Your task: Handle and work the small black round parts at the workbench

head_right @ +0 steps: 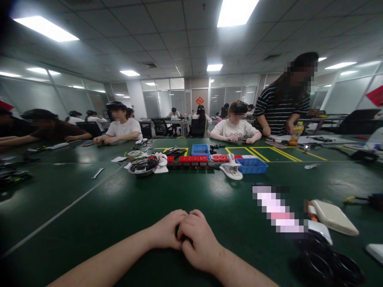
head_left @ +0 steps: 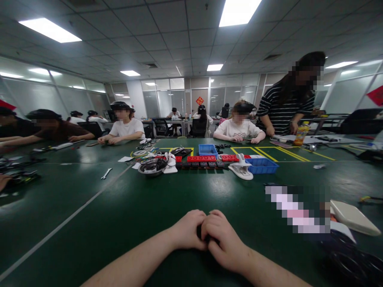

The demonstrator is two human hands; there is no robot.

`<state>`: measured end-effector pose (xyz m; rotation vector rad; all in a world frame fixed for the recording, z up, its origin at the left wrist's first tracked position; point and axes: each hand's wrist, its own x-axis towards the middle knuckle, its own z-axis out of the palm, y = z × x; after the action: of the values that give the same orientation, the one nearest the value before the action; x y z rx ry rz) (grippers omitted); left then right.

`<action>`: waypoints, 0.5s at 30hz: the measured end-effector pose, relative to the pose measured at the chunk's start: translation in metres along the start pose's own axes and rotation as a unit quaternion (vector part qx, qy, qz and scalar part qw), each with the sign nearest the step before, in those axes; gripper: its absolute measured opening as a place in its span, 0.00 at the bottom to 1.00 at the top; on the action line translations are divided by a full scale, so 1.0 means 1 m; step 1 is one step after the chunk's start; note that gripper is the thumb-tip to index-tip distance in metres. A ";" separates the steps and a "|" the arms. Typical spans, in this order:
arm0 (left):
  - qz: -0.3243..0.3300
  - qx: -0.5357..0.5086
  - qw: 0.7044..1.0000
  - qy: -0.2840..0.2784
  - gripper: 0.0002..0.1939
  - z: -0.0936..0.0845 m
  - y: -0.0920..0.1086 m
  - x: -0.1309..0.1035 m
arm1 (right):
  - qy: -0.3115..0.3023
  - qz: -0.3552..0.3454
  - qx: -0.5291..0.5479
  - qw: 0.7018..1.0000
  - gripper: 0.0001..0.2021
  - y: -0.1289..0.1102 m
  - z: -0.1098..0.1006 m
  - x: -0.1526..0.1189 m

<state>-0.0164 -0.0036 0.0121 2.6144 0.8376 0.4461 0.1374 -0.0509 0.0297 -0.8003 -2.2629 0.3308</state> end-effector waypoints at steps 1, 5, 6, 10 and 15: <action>0.012 -0.004 1.000 -0.001 0.14 0.000 -0.002 0.000 | -0.007 -0.014 0.003 1.000 0.10 -0.002 -0.001 0.000; 0.015 -0.003 1.000 -0.013 0.15 -0.002 -0.001 -0.001 | -0.006 -0.029 -0.001 1.000 0.10 -0.008 -0.005 -0.001; 0.011 0.002 1.000 -0.016 0.16 -0.003 0.000 -0.001 | -0.001 -0.028 -0.004 1.000 0.10 -0.008 -0.006 -0.002; -0.011 0.017 1.000 0.006 0.23 -0.004 0.007 -0.002 | 0.030 0.013 -0.045 0.998 0.06 -0.002 -0.004 0.000; -0.080 0.056 0.995 0.033 0.34 0.000 0.014 -0.001 | 0.019 0.134 -0.105 0.985 0.09 0.008 0.005 0.002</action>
<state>-0.0100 -0.0148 0.0182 2.6194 1.1145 0.4557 0.1368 -0.0435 0.0237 -1.2159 -2.1805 0.1990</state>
